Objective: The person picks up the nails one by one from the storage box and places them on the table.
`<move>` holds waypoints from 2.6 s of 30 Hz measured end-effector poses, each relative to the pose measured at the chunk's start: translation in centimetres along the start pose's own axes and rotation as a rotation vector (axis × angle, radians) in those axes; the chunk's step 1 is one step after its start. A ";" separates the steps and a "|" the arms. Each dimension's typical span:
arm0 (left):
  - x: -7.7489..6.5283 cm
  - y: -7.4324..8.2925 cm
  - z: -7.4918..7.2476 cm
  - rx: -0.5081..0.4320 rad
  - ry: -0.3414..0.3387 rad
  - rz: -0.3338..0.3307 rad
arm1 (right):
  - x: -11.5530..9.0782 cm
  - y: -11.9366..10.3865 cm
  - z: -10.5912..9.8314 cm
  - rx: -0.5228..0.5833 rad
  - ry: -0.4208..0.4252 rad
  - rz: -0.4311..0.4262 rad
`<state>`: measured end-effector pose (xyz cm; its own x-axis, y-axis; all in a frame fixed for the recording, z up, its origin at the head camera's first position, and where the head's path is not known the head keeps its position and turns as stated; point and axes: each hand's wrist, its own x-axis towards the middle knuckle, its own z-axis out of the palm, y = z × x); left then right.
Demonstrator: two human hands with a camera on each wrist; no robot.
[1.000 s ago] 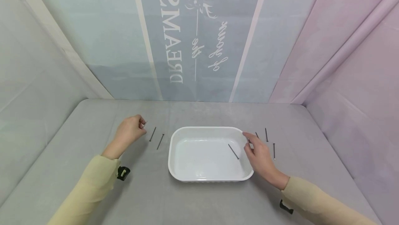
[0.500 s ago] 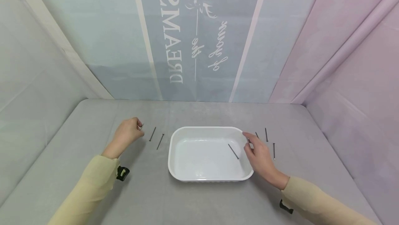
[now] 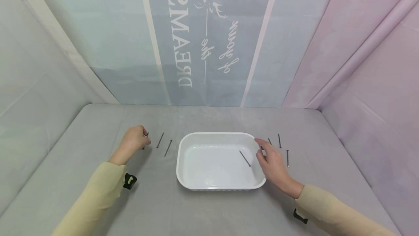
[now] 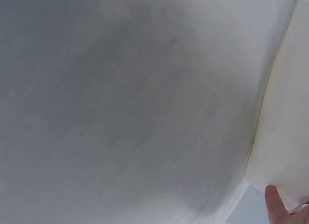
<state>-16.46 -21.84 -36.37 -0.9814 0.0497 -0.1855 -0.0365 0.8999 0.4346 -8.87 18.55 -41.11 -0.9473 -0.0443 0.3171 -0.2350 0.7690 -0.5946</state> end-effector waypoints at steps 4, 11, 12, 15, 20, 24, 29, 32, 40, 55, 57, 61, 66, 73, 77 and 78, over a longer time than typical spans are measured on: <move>0.2 -0.4 0.3 -0.002 -0.007 -0.008 | -0.1 -0.1 0.0 0.004 0.001 0.000; 0.2 -0.6 0.4 -0.001 -0.016 -0.027 | -0.1 -0.2 -0.1 0.000 -0.006 0.003; 0.2 -0.6 0.4 -0.002 -0.021 -0.031 | 0.0 -0.2 -0.1 -0.003 -0.007 0.003; 0.4 -0.8 0.5 -0.013 -0.036 -0.052 | 0.0 -0.3 -0.1 -0.008 -0.008 0.004; 0.8 -1.2 0.9 -0.035 -0.069 -0.083 | 0.1 -0.3 -0.3 -0.011 -0.006 0.004; 0.9 -1.3 1.1 -0.048 -0.092 -0.104 | 0.0 -0.3 -0.3 -0.013 0.000 0.000; 0.8 -1.2 1.3 -0.052 -0.108 -0.109 | 0.0 -0.3 -0.2 -0.015 0.005 -0.008; 1.0 -1.3 1.3 -0.043 -0.116 -0.095 | 0.0 -0.3 -0.2 -0.014 0.006 -0.009; 1.3 -1.0 0.4 0.009 -0.167 -0.048 | 0.1 -0.2 -0.2 -0.018 0.005 -0.006; 2.4 0.6 -1.2 0.098 -0.158 -0.011 | 0.3 -0.1 -0.2 -0.007 0.007 -0.011; 2.4 0.8 -1.3 0.103 -0.154 0.004 | 0.3 0.0 -0.2 -0.008 0.008 -0.012; 2.4 1.4 -1.5 0.107 -0.140 0.035 | 0.4 0.1 -0.2 -0.013 0.006 -0.015; 2.3 2.2 -1.8 0.120 -0.129 0.052 | 0.4 0.2 -0.3 -0.011 0.001 -0.012; 2.3 3.2 -2.1 0.132 -0.099 0.082 | 0.4 0.2 -0.4 -0.008 -0.008 -0.005; 2.3 3.9 -2.1 0.143 -0.098 0.096 | 0.5 0.2 -0.5 -0.007 -0.010 -0.008; 2.3 4.0 -2.1 0.150 -0.097 0.101 | 0.5 0.2 -0.5 -0.007 -0.010 -0.009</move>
<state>-19.30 -19.03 -33.17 -0.9557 0.1778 -0.2347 0.0965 0.9422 0.3208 -9.26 19.01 -40.72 -0.9474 -0.0573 0.3148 -0.2417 0.7730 -0.5866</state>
